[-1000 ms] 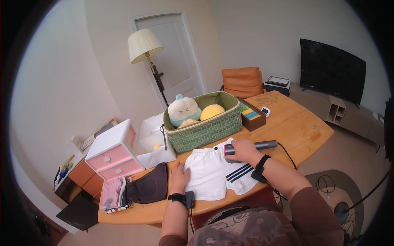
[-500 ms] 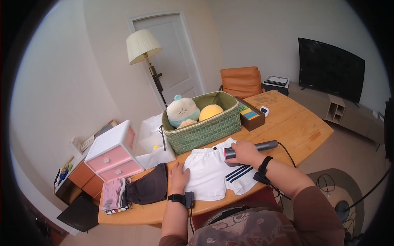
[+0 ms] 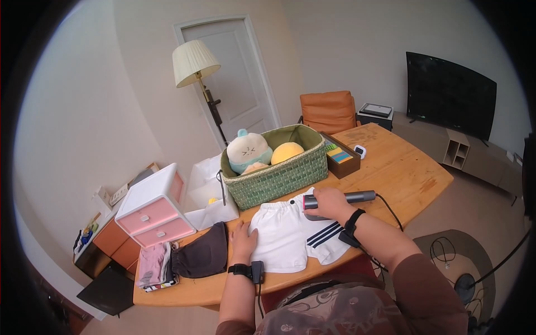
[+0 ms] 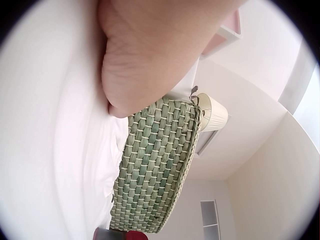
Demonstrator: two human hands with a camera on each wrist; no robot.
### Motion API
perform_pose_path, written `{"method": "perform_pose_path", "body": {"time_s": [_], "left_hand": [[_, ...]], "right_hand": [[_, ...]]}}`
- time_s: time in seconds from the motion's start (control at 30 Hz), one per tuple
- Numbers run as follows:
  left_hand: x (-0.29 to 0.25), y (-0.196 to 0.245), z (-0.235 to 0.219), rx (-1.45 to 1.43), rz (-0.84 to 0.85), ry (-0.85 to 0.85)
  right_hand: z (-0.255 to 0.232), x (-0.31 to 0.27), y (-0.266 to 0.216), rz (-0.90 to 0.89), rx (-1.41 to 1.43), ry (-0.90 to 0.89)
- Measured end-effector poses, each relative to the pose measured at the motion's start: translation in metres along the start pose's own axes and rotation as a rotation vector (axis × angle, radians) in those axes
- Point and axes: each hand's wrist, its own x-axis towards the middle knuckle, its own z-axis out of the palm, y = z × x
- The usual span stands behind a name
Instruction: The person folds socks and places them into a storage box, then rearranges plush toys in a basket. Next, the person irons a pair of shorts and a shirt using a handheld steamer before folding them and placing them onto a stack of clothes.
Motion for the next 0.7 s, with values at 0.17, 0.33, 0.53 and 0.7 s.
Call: {"method": "perform_pose_path", "body": {"time_s": [0.17,0.33,0.53,0.7], "left_hand": [[-0.001,0.000,-0.001,-0.002,-0.007,0.001],[0.001,-0.004,0.003,-0.001,0.026,0.023],[0.000,0.002,-0.001,0.006,0.008,0.007],[0.001,-0.001,0.000,-0.003,0.010,0.008]], "right_hand": [[-0.005,-0.006,-0.003,-0.019,0.023,-0.006],[-0.018,-0.021,-0.006,-0.055,0.037,-0.043],[-0.015,-0.022,-0.005,-0.057,0.053,-0.031],[-0.014,-0.016,-0.004,-0.026,0.050,-0.029]]}}
